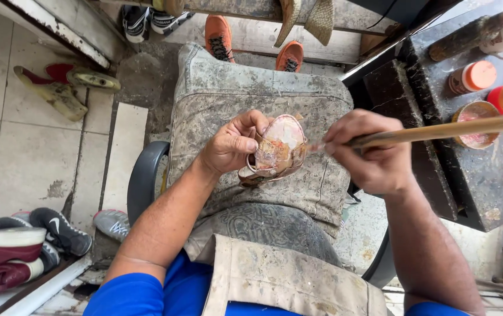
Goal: Applying a liquid coating to a leather sandal using a brush at a repair bench
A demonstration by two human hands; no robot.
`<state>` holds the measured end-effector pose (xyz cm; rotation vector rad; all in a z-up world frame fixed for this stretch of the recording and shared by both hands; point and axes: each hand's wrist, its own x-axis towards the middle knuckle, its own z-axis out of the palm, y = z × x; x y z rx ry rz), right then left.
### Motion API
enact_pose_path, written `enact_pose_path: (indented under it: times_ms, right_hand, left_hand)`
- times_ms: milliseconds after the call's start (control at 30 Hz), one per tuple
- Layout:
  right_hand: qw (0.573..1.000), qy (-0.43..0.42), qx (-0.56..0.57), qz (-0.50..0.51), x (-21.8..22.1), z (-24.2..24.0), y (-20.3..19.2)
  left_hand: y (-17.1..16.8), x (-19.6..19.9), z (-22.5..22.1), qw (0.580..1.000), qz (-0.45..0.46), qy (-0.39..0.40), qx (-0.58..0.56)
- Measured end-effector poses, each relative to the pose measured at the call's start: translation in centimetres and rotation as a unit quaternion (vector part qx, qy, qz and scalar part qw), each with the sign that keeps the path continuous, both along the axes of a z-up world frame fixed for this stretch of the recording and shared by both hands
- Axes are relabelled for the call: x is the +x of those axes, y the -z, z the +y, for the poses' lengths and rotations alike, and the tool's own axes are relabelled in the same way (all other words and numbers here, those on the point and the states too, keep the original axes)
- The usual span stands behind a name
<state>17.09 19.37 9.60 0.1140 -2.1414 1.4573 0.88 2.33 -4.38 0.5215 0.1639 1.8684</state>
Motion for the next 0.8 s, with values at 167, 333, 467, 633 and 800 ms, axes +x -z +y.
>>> enact_pose_path:
  times_ms: [167,333,467,633,800]
  right_hand:
    - [0.999,0.004,-0.035,0.011,0.2,-0.2,2.0]
    - [0.996,0.015,-0.084,0.002,0.5,-0.8,2.0]
    - [0.995,0.006,-0.097,-0.013,0.6,-0.7,2.2]
    - [0.995,0.061,-0.080,0.012,-0.3,-1.2,1.5]
    - [0.997,0.038,-0.061,0.008,-0.8,-2.0,1.4]
  left_hand:
    - [-1.1,0.4,-0.4,1.000,0.006,0.000,-0.008]
    - [-1.0,0.7,-0.2,1.000,0.004,0.000,-0.001]
    - [-1.0,0.7,0.3,1.000,0.024,-0.001,0.011]
    - [-2.4,1.7,0.4,0.999,0.053,0.005,-0.002]
    - [-0.8,1.4,1.2,0.996,0.091,-0.007,-0.020]
